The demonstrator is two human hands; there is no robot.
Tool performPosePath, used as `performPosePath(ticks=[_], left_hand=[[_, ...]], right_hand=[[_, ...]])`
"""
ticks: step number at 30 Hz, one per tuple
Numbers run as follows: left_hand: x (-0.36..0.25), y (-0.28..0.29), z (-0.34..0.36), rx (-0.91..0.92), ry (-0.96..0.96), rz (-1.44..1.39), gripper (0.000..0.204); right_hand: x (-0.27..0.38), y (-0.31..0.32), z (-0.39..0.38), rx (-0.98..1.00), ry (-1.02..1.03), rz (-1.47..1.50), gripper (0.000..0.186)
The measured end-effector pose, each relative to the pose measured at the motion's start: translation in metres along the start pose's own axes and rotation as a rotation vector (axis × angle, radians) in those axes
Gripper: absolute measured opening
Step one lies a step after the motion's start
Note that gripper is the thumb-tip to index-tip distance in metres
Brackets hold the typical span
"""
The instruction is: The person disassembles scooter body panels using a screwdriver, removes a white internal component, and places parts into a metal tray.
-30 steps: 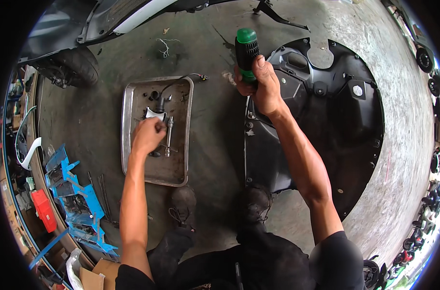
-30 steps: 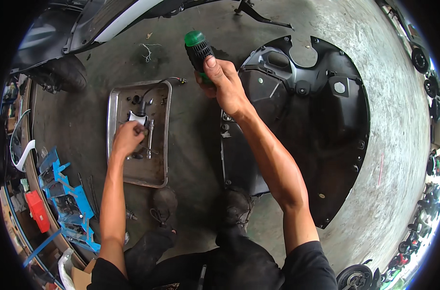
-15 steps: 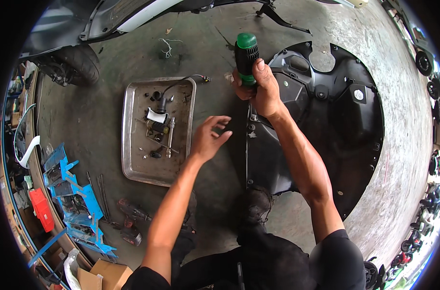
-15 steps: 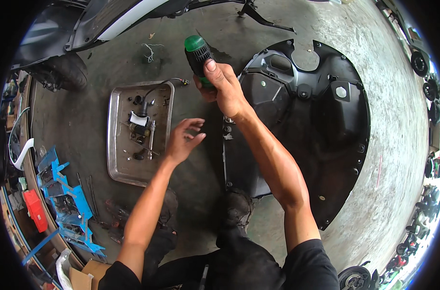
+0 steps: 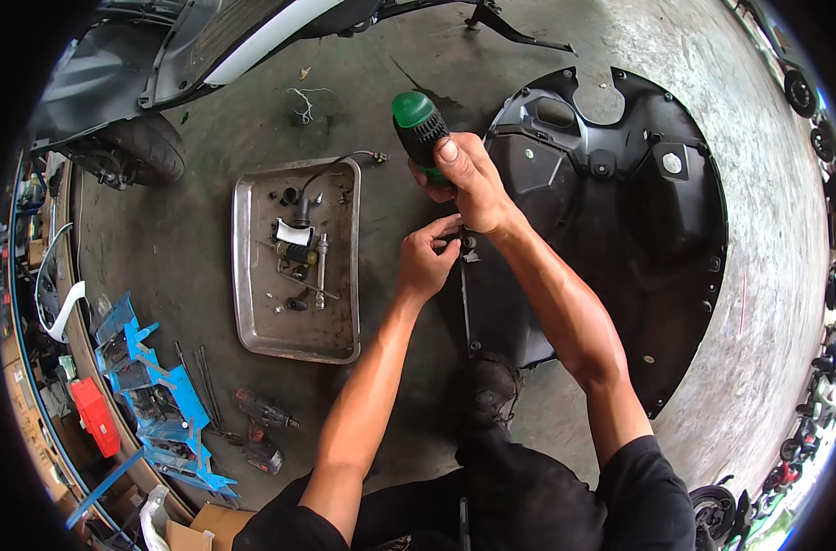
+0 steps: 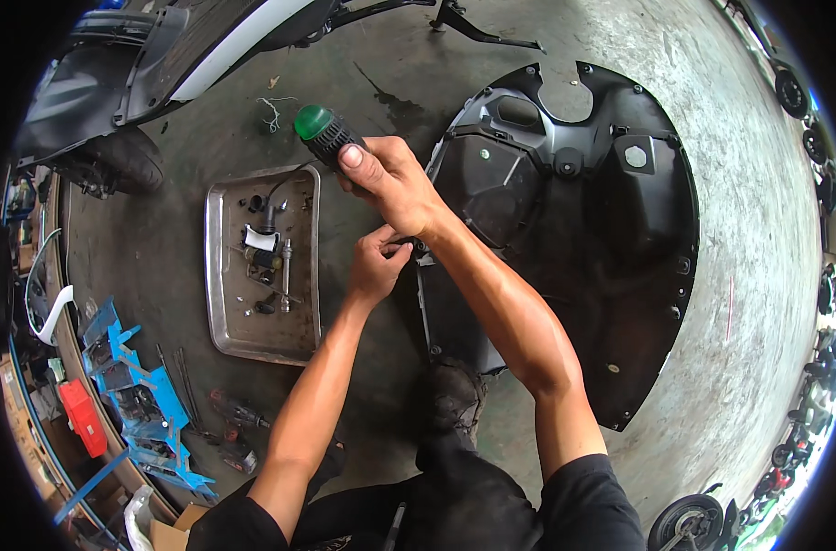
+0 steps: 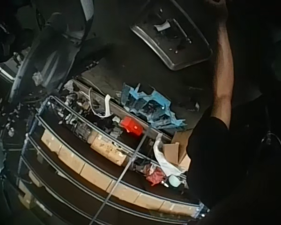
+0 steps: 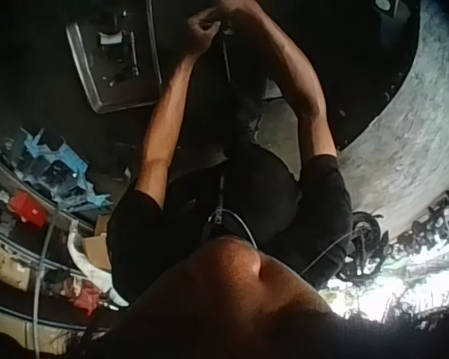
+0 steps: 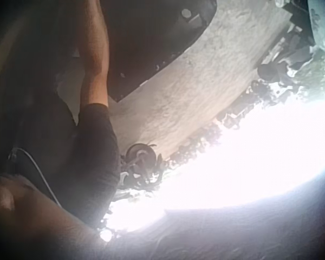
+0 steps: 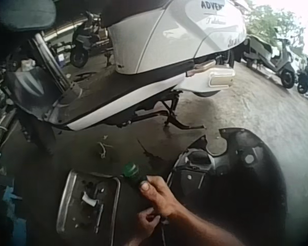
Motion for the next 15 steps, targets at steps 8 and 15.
performPosePath(ticks=[8, 15], left_hand=[[-0.006, 0.004, 0.001, -0.045, -0.041, 0.027, 0.028], [-0.002, 0.005, -0.002, -0.092, -0.052, 0.042, 0.022]], right_hand=[[0.000, -0.011, 0.001, 0.030, -0.004, -0.022, 0.073], [-0.001, -0.011, -0.002, 0.040, -0.005, -0.040, 0.073]])
Point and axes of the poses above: each hand's wrist, its own z-axis towards the middle knuckle, its own y-axis out of the back of the hand, x = y × z, the point moved 10 cm from there along z, towards the middle knuckle, and after that the axes turned 5 degrees about -x, right-handed, at the moved point
